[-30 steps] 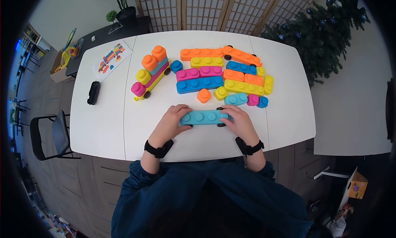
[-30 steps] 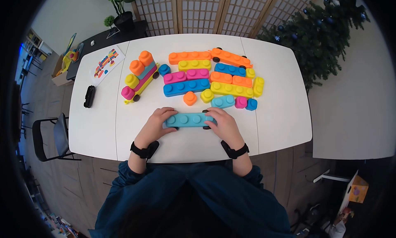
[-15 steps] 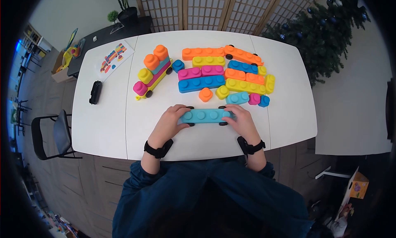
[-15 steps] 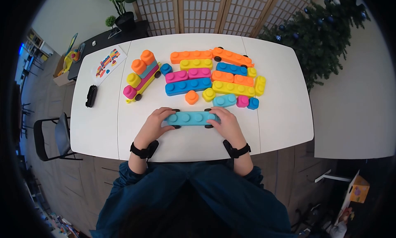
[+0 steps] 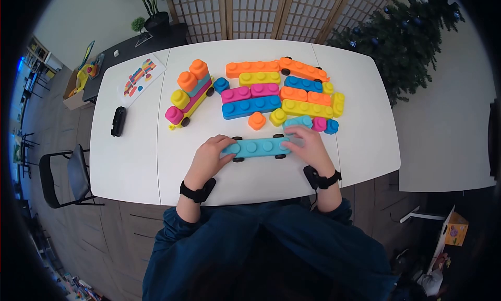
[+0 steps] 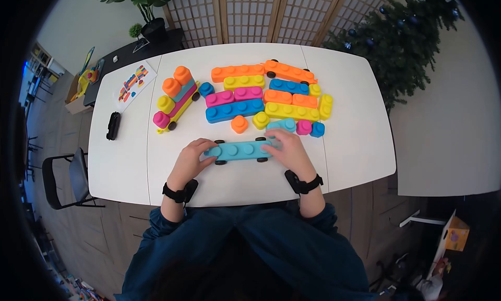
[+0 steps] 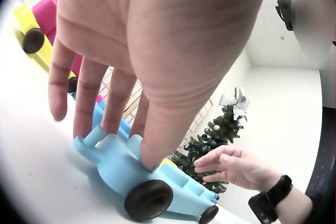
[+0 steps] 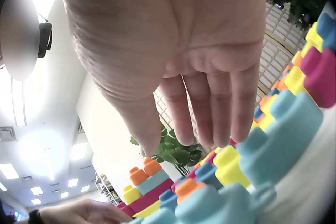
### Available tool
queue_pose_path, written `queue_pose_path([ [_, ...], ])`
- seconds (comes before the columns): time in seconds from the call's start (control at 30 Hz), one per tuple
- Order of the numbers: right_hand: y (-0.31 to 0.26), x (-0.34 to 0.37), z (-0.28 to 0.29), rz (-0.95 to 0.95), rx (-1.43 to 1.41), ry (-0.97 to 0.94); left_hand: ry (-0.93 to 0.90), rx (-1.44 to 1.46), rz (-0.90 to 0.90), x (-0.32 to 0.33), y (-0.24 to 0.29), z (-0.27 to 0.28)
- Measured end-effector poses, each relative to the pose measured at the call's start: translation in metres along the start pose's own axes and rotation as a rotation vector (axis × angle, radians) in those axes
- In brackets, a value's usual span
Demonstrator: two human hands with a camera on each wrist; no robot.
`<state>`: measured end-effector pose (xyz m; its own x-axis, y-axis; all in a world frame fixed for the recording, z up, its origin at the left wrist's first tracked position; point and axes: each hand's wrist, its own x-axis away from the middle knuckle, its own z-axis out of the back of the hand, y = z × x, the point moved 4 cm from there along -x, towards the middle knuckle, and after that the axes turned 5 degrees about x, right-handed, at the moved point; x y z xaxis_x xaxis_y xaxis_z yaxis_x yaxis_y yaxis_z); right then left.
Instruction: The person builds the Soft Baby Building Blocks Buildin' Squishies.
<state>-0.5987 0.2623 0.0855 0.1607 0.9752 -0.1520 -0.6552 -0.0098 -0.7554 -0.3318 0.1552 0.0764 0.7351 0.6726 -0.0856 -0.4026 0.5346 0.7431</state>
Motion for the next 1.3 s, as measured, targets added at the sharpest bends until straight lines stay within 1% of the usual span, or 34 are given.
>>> queue_pose_path([
  [0.13,-0.017,-0.025,0.032,0.055,0.054,0.051,0.016,-0.013,0.005,0.0,0.0,0.0],
  [0.2,-0.033,-0.042,0.048,0.067,0.19,0.062,0.024,-0.032,0.022,0.0,0.0,0.0],
  [0.23,-0.032,-0.052,0.051,0.108,0.161,0.09,0.026,-0.032,0.023,0.0,0.0,0.0],
  [0.27,-0.029,-0.065,0.053,0.109,0.162,0.088,0.029,-0.033,0.029,0.001,0.0,-0.001],
  [0.33,-0.027,-0.093,0.058,0.248,0.292,0.126,0.031,-0.034,0.037,0.001,0.0,-0.001],
  [0.37,-0.023,-0.108,0.058,0.248,0.291,0.124,0.03,-0.042,0.039,0.001,0.0,-0.001],
  [0.43,-0.007,-0.141,0.052,0.162,0.334,0.109,0.03,-0.051,0.041,0.0,0.0,-0.001],
  [0.47,0.004,-0.159,0.048,0.163,0.334,0.108,0.028,-0.053,0.042,0.0,0.0,-0.002],
  [0.53,0.025,-0.191,0.035,0.262,0.501,0.14,0.03,-0.057,0.043,0.0,0.0,-0.001],
  [0.57,0.033,-0.203,0.028,0.265,0.499,0.14,0.024,-0.052,0.053,0.0,0.0,0.0],
  [0.63,0.048,-0.221,0.014,0.182,0.675,0.087,0.019,-0.046,0.063,0.0,-0.001,0.0],
  [0.67,0.053,-0.226,0.009,0.184,0.675,0.087,0.029,-0.051,0.059,0.0,-0.002,-0.001],
  [0.73,0.058,-0.234,0.001,0.121,0.749,0.039,0.043,-0.056,0.055,0.001,-0.003,-0.002],
  [0.77,0.06,-0.237,-0.001,0.123,0.749,0.039,0.048,-0.068,0.051,0.002,-0.003,-0.002],
  [0.83,0.062,-0.24,-0.005,0.069,0.772,-0.015,0.053,-0.08,0.046,0.001,-0.001,0.0],
  [0.9,0.059,-0.24,-0.005,0.099,0.792,-0.005,0.016,-0.061,0.077,0.001,0.002,0.002],
  [0.97,0.058,-0.237,-0.005,0.125,0.813,0.003,0.018,-0.06,0.067,0.0,0.002,0.001],
  [1.03,0.044,-0.228,0.006,0.179,0.672,0.143,0.017,-0.056,0.055,0.0,0.002,0.001],
  [1.07,0.039,-0.223,0.011,0.176,0.673,0.142,0.011,-0.055,0.059,0.0,0.002,0.0],
  [1.13,0.021,-0.207,0.027,0.211,0.589,0.228,0.006,-0.052,0.065,0.0,0.001,-0.001],
  [1.17,0.012,-0.197,0.033,0.21,0.589,0.227,0.009,-0.055,0.041,0.0,-0.001,-0.001],
  [1.23,-0.011,-0.17,0.048,0.307,0.535,0.321,0.011,-0.057,0.018,0.001,-0.003,0.001],
  [1.27,-0.02,-0.154,0.053,0.304,0.535,0.321,0.043,-0.02,0.023,0.002,-0.003,0.005],
  [1.3,-0.03,-0.136,0.056,0.33,0.46,0.31,0.076,0.016,0.026,0.002,-0.003,0.009],
])
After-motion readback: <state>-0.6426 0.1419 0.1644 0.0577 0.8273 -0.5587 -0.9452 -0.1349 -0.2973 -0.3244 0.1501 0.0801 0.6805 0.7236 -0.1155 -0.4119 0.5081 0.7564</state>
